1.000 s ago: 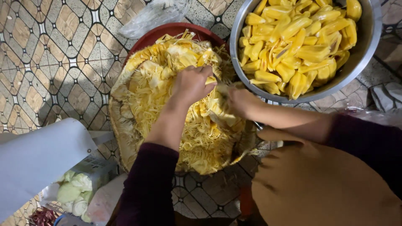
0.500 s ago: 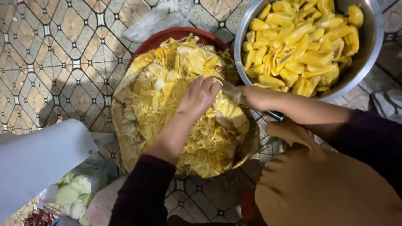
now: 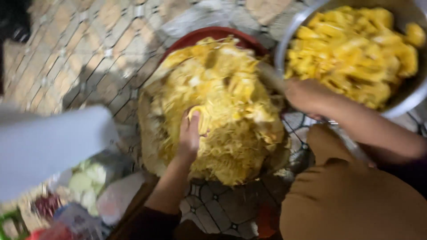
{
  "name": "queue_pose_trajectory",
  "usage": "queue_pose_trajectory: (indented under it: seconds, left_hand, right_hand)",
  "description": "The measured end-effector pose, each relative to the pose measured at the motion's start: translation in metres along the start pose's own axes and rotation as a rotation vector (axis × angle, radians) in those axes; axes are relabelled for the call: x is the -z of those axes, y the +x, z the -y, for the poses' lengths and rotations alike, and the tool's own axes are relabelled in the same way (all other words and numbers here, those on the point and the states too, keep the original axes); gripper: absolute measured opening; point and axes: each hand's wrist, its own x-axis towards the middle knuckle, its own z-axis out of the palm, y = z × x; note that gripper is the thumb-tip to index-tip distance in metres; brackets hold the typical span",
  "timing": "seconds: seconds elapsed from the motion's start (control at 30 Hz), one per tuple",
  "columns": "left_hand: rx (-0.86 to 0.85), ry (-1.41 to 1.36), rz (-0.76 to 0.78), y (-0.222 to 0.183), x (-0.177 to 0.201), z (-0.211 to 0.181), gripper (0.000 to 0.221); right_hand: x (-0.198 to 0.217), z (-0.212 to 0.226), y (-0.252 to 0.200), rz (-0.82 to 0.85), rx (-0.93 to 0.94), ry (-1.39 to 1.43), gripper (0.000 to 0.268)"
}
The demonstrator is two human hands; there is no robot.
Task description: Extracting jackfruit bulbs from the core and placing them into a bowl
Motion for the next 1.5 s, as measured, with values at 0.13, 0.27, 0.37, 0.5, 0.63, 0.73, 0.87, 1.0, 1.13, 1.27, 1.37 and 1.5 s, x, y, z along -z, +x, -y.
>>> queue_pose_trajectory:
  seconds: [0.13, 0.27, 0.37, 0.5, 0.63, 0.73, 0.87, 1.0, 1.13, 1.27, 1.37, 1.5]
  left_hand:
    - [0.371, -0.641, -0.095, -0.033, 0.045, -0.02, 0.03]
    - [0.295, -0.701, 0.06, -0.071, 0.054, -0.022, 0.044]
    - [0.238, -0.75, 0.108, -0.099, 0.051, -0.031, 0.065]
    - [0.019, -0.602, 0.164, -0.089, 0.035, -0.007, 0.069]
    - [-0.166, -0.397, 0.16, -0.096, 0.022, -0.023, 0.063]
    - [-0.175, -0.301, 0.232, -0.16, 0.052, -0.095, 0.05]
    - [-0.355, -0.278, 0.179, -0.138, 0.044, -0.075, 0.046]
    - [-0.448, -0.267, 0.119, -0.137, 0.048, -0.076, 0.044]
    - [-0.138, -0.621, 0.202, -0.126, 0.051, -0.078, 0.052]
    - [-0.128, -0.885, 0.296, -0.119, 0.047, -0.065, 0.062]
    - [-0.058, -1.027, 0.224, -0.127, 0.051, -0.08, 0.052]
    - [0.083, -1.142, -0.027, -0.097, 0.056, -0.083, 0.048]
  right_hand:
    - [-0.011, 0.051, 0.01, -0.005, -0.076, -0.489, 0.039]
    - [-0.066, 0.117, 0.026, 0.007, 0.037, -0.593, 0.038]
    - [-0.098, 0.149, 0.032, 0.007, 0.121, -0.609, 0.04]
    - [-0.104, 0.189, -0.01, 0.054, 0.183, -0.163, 0.044]
    - [-0.112, 0.216, -0.076, 0.089, 0.282, 0.298, 0.058]
    - [-0.121, 0.215, -0.09, -0.049, 0.412, 0.313, 0.038]
    - [-0.117, 0.17, -0.058, -0.074, 0.494, 0.35, 0.037]
    - [-0.118, 0.149, -0.049, -0.138, 0.624, 0.481, 0.036]
    - [-0.128, 0.157, -0.062, -0.216, 0.625, 0.526, 0.043]
    - [-0.149, 0.18, -0.07, -0.273, 0.648, 0.608, 0.041]
    - [-0.162, 0.186, -0.076, -0.352, 0.608, 0.76, 0.036]
    - [-0.178, 0.189, -0.085, -0.355, 0.476, 0.757, 0.037]
